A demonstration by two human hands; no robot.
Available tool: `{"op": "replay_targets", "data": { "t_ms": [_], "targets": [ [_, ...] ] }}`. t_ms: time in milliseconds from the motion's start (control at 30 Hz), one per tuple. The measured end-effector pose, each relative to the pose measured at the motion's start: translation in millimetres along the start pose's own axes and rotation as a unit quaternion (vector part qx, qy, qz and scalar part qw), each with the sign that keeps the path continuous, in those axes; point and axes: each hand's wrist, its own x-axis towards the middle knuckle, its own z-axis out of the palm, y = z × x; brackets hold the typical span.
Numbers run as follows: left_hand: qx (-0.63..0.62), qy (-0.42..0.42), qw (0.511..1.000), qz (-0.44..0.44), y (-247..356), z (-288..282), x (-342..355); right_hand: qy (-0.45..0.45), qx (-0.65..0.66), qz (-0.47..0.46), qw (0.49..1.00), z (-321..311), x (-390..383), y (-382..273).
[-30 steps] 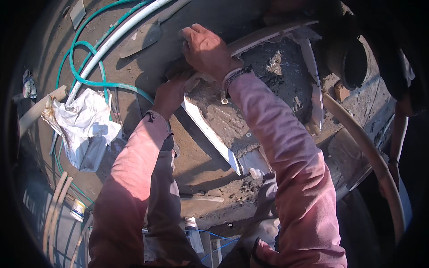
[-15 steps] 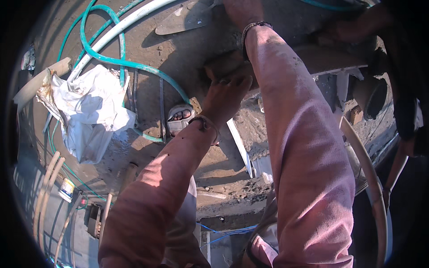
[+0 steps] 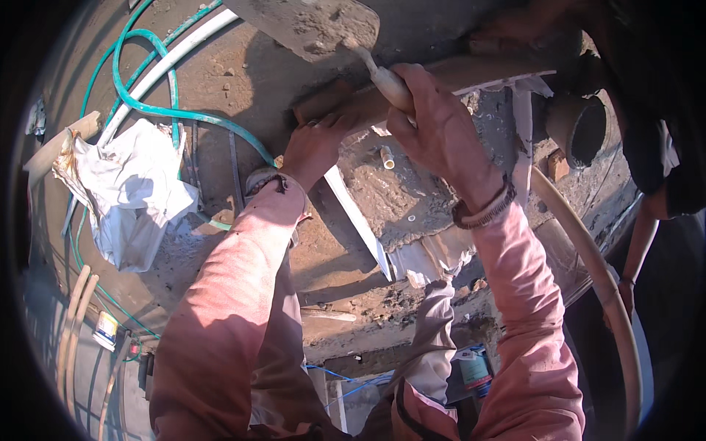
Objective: The person uses a trowel to spread and smooth wet concrete inside a small wooden frame.
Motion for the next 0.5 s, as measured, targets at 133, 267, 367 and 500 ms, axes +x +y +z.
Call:
{"op": "replay_targets", "data": {
  "t_ms": [133, 267, 367, 500],
  "targets": [
    [0.021, 0.013, 0.999, 0.022, 5.4, 0.9, 7.0, 0.031, 0.069, 0.187, 0.979, -17.9, -169.4, -10.5],
    [0.021, -0.013, 1.000, -0.006, 8.0, -9.8, 8.9, 0.050, 0.084, 0.353, 0.930, -5.7, -255.3, 25.0],
    [0.034, -0.049, 0.997, -0.043, 18.3, -14.3, 14.3, 0.050, 0.131, 0.401, 0.905, 6.4, -267.3, 97.1],
    [0.035, -0.036, 0.998, -0.030, -6.0, 3.4, 14.5, 0.067, 0.112, 0.341, 0.931, 21.8, -222.2, 156.5]
  ]
}}
